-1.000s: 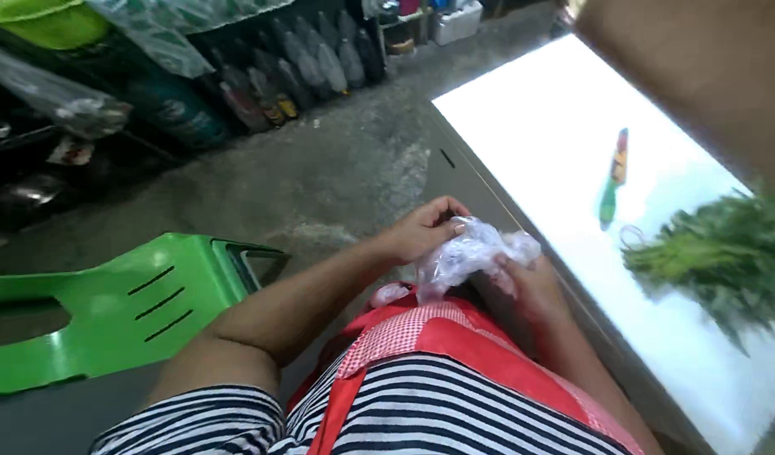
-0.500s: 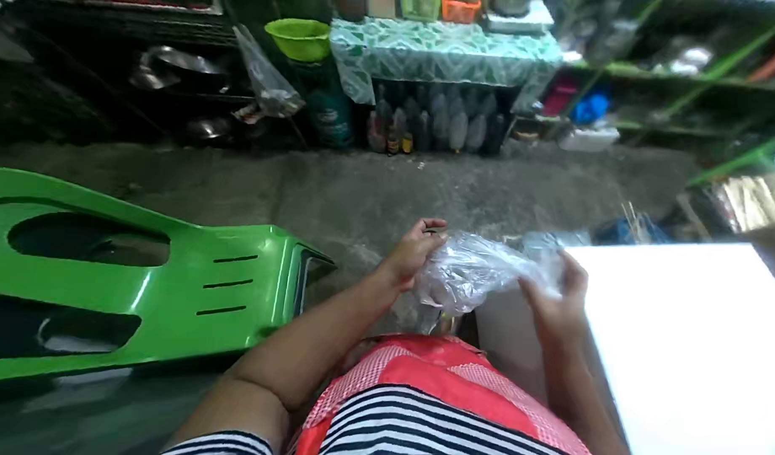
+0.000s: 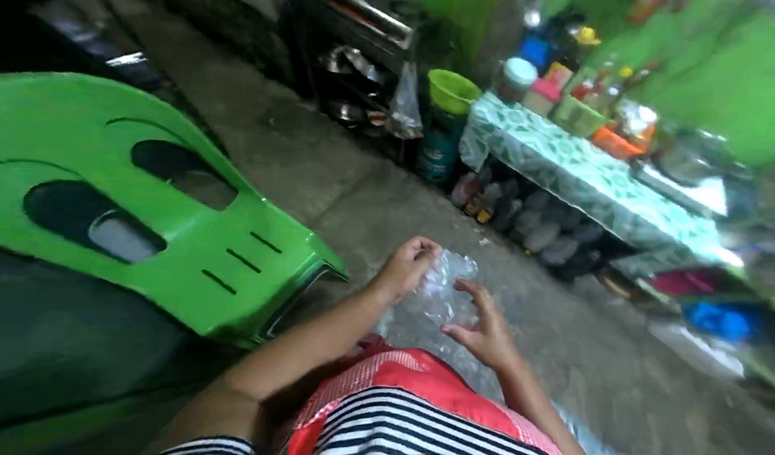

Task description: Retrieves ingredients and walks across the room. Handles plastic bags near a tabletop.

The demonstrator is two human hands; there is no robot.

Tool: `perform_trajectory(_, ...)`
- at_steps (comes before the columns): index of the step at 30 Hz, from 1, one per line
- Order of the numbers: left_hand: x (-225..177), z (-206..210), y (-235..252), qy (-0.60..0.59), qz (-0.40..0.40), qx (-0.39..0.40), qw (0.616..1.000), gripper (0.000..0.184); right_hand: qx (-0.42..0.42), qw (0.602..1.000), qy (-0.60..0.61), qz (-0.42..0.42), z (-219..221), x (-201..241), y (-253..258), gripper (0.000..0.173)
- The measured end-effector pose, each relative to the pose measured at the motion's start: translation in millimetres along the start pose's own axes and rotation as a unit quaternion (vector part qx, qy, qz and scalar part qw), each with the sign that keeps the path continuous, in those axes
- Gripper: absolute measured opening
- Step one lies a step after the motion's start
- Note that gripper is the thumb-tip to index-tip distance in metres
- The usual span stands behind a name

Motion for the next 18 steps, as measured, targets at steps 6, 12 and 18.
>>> perform_trajectory(6,-3,-45,56,0.044,0.02,0.105,0.993,0.099,0.086,0.993,0.043,0.067,51,-44,159,0.023)
perform_trajectory(12,-35,-183,141,0.042,0.012,-0.095,0.994,0.038,0.158,0.978,0.129,0.049,89,-34,328,0.015)
perform_trajectory(18,-97,-299,220,0.16,0.051,-0.146,0.975,0.018,0.162,0.984,0.062,0.039,95,-24,479,0.016)
Point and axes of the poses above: each hand's wrist, its own y-axis towards the middle knuckle, its own z-axis out of the palm, x = y × z, the point moved 7 cm from there along y, towards the middle knuckle, and after that the axes turned 1 degree about -y, right-handed, at the moved point
